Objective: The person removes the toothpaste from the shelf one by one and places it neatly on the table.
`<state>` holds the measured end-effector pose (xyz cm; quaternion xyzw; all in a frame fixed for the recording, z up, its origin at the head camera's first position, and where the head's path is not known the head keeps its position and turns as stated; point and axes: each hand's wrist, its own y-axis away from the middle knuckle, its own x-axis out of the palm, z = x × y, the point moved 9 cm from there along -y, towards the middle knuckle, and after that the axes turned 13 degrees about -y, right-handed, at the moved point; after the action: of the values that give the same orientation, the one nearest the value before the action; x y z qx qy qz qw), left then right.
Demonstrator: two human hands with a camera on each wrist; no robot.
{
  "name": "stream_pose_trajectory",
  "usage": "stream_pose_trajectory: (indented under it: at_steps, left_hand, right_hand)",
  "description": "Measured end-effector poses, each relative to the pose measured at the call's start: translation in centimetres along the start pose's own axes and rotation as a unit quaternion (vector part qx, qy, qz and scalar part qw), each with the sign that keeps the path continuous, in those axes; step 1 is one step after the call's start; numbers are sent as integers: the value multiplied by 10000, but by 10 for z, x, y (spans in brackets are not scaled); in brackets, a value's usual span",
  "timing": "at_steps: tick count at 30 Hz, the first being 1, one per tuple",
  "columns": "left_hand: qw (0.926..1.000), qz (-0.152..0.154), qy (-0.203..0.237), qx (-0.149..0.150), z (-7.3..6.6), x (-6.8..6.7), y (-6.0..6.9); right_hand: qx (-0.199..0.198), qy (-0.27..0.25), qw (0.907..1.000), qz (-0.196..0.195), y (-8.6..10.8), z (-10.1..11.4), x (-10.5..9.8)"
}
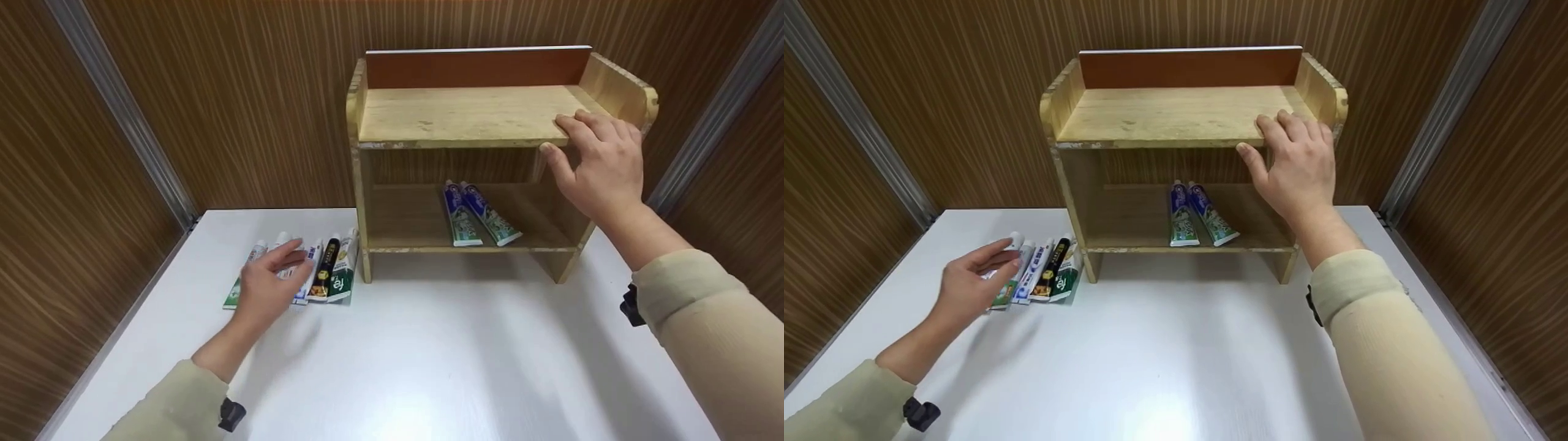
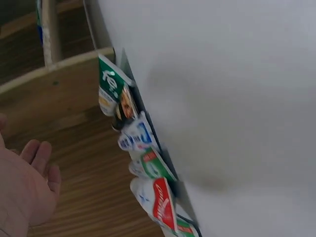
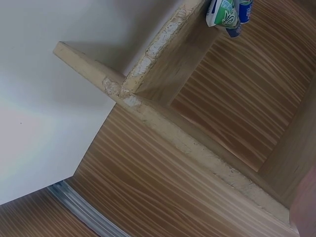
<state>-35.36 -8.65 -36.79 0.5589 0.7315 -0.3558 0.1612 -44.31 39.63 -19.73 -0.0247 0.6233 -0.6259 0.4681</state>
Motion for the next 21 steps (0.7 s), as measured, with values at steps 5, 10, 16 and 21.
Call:
stream_pose_trajectory:
  at_steps: [5,10,16,21]
  left_hand:
    - [9985,344,252,350,-41,28,3]
    - [9948,497,425,777,-78,58,1]
    - [9909,736,631,931,-113,97,-9]
    - [9899,915,827,704,-131,132,-21]
  right_hand:
    - [121,46,9999,82,0,-2,0]
    - [106,34,9999,38,-1,-2,-2]
    - [4,32,10000,-30,-1,-1,-3]
    - [-23,29,10000,-53,1,-2,-1]
